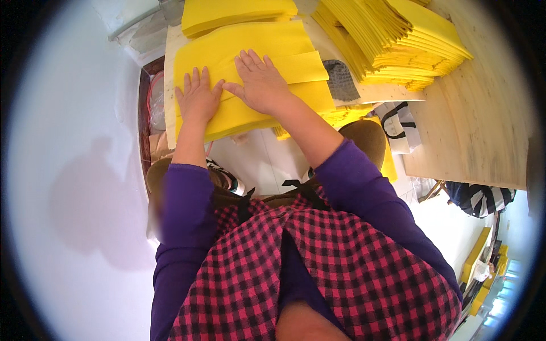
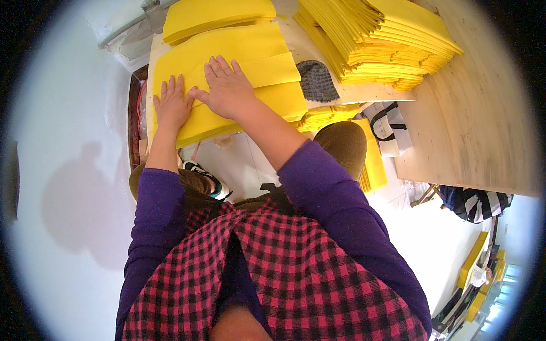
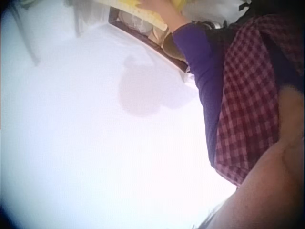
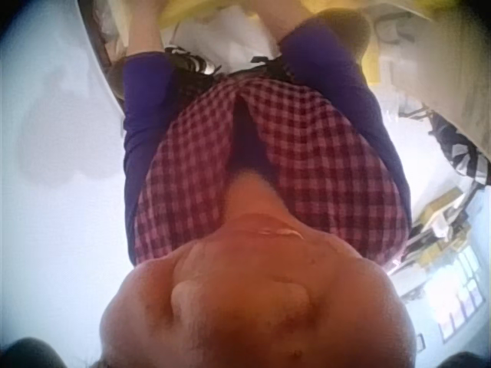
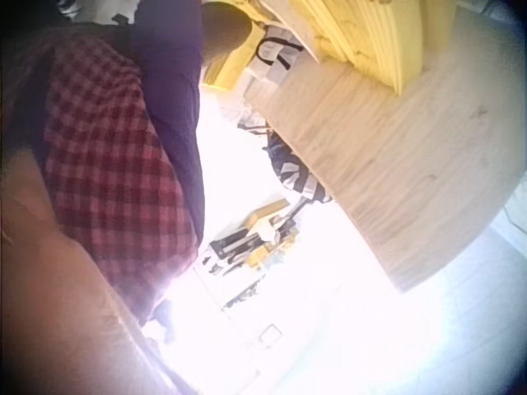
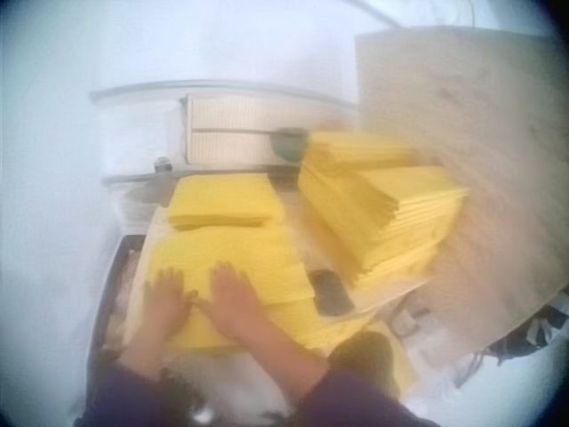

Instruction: The person sits and repeatedly folds yellow foam sheets in half by hand, then stacks the folded pieces on a wooden workbench. The person handles the sheets one at a time, aligning edges before folding and stacking.

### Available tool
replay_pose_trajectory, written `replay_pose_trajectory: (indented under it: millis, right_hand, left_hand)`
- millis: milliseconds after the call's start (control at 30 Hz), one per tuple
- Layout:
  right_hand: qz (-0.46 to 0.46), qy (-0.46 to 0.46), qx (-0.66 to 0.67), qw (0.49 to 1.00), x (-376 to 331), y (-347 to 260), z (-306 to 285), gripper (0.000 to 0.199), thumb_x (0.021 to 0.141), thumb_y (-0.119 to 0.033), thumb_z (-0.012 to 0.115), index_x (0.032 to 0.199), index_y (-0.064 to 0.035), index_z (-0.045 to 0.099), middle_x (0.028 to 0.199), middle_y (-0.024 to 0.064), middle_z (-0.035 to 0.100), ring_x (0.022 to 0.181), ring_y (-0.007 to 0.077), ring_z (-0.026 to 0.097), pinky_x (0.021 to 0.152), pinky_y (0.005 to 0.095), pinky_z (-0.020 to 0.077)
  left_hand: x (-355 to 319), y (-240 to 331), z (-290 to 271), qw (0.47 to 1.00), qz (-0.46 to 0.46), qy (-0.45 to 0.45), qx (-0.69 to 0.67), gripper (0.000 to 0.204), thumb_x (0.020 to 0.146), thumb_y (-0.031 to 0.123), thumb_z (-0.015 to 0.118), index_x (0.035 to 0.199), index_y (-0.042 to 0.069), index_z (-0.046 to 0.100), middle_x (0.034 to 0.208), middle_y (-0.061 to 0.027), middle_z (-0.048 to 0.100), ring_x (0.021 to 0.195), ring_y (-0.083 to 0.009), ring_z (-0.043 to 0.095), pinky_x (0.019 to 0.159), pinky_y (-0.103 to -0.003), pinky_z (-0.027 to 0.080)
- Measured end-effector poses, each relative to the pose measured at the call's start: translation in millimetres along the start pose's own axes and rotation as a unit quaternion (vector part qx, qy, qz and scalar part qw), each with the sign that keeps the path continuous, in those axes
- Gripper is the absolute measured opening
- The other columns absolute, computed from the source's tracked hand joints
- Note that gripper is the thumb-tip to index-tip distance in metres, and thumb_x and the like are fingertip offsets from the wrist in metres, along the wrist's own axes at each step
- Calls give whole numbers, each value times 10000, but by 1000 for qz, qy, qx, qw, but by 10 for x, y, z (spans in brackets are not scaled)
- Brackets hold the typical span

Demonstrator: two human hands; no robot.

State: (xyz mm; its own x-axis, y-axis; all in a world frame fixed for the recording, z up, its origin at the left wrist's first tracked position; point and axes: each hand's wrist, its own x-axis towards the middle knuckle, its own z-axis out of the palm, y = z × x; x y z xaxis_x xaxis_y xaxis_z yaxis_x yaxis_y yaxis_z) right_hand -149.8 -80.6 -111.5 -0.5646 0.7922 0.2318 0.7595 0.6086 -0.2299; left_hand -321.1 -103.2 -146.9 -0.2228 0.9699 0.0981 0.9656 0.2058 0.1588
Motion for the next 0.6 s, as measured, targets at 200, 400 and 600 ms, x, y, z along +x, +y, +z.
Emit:
replay_pose_trajectory:
  millis: [200, 400, 600]
  right_hand:
    - [100, -102, -34, 989, -200, 529, 54, 781, 943, -567, 311, 1475, -6, 204, 1554, 143, 175, 1446, 249, 136, 1166, 412, 107]
    - [193, -101, -59, 974, -499, 1043, -195, 768, 946, -560, 314, 1484, -27, 188, 1561, 128, 156, 1452, 235, 108, 1165, 422, 104]
    - [183, 19, 49, 982, -812, 1042, -670, 613, 974, -427, 410, 1392, 16, 343, 1416, 172, 408, 1328, 298, 375, 1069, 451, 314]
  left_hand:
    - [-13, -26, 67, 999, 17, 32, 17, 674, 939, 562, 345, 1476, 158, 291, 1543, -86, 243, 1435, -277, 183, 1137, -538, 114]
    - [17, -12, 53, 1000, 5, 7, 20, 681, 941, 574, 322, 1482, 163, 275, 1550, -80, 225, 1437, -274, 176, 1139, -536, 108]
    - [35, -15, 53, 1000, 1, -10, 25, 680, 946, 577, 309, 1490, 173, 252, 1559, -66, 200, 1443, -264, 152, 1142, -532, 101]
